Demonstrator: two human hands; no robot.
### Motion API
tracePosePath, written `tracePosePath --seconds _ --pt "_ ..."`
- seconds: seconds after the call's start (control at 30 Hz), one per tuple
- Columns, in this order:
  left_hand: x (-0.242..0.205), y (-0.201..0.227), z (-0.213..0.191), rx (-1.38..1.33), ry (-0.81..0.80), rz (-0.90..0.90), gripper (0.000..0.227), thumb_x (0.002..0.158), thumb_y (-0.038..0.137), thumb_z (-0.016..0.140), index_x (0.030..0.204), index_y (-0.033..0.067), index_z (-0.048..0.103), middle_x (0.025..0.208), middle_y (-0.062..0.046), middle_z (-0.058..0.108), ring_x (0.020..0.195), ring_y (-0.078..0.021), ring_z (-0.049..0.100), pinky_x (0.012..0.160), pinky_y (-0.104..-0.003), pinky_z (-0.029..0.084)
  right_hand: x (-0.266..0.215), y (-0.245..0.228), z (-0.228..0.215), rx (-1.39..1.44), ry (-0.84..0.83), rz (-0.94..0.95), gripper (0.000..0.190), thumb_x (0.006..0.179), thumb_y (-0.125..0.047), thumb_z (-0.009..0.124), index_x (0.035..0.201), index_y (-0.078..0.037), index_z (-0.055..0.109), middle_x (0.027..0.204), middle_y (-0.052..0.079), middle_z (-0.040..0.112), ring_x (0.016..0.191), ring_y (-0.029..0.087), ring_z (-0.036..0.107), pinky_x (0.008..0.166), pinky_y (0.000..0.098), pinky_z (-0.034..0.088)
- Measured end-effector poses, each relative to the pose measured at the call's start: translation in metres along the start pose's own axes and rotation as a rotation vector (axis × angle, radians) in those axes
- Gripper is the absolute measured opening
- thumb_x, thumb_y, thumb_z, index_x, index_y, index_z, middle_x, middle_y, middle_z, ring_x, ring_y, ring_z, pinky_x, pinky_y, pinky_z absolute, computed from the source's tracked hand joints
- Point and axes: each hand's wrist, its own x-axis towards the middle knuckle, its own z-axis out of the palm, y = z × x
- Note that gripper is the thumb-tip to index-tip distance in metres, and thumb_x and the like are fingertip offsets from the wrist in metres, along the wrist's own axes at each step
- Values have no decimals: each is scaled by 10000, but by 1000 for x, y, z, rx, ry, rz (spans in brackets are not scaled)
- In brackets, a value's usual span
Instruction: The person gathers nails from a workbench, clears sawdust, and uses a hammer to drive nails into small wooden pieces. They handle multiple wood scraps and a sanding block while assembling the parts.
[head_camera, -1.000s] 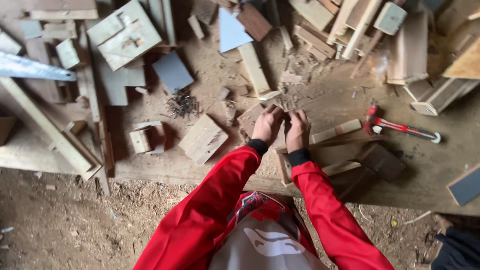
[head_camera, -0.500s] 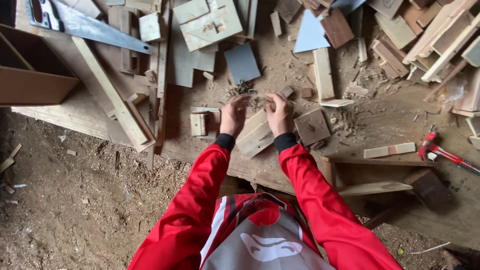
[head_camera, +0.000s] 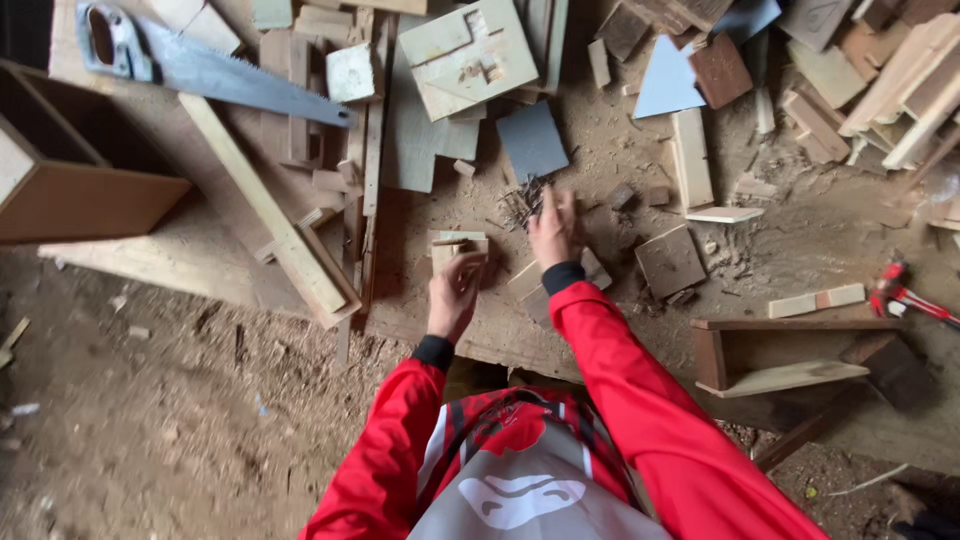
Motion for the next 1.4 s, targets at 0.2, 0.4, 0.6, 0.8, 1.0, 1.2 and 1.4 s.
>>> tracePosePath --seconds 0.2,0.4,0.6,0.8,1.0,1.2,1.4 --pt "-14 6 -9 -15 -63 -90 232 956 16 636 1170 42 722 1087 -81 774 973 -127 743 795 -272 615 -3 1 -8 -44 -7 -79 405 921 -40 672 1316 -59 588 1229 185 615 1113 377 621 938 477 538" --pt "-3 7 -1 -4 -145 20 224 967 21 628 1170 29 721 1091 -88 769 947 -140 735 784 -302 602 -36 25 -109 72 184 78 251 954 -81 635 1205 -70 633 1183 150 669 1093 351 645 921 428 539" --pt "3 29 44 75 -305 114 183 966 38 636 1131 34 717 1070 -105 751 950 -171 746 764 -310 596 -133 84 -199 -320 511 304 237 901 -107 678 1137 -89 667 1112 142 662 1119 340 612 965 461 498" --pt "1 52 140 292 -456 235 213 967 145 669 1172 109 712 1144 -98 739 1058 -262 708 907 -380 563 -214 167 -264 -128 606 1123 653 885 -296 803 1391 -49 472 1309 260 574 1170 417 592 911 519 505" --pt "12 64 253 833 -416 440 762 841 484 786 1466 174 480 1486 -149 475 1391 -398 399 1081 -623 350 -238 266 -256 380 349 1209 641 903 -294 739 1407 4 479 1345 258 599 1175 372 631 966 497 533" --pt "2 61 305 1068 -460 296 1206 650 579 846 1603 230 194 1583 -191 357 1428 -399 357 1122 -669 286 -285 273 -270 495 279 1039 618 933 -327 636 1408 39 486 1307 239 671 1147 330 672 975 469 536" --pt "-4 35 318 1095 -311 434 1222 727 657 851 1635 260 136 1561 -265 351 1412 -446 370 1101 -677 305 -272 239 -383 612 429 913 382 948 -224 595 1265 -12 565 1027 92 619 774 195 550 660 367 509"
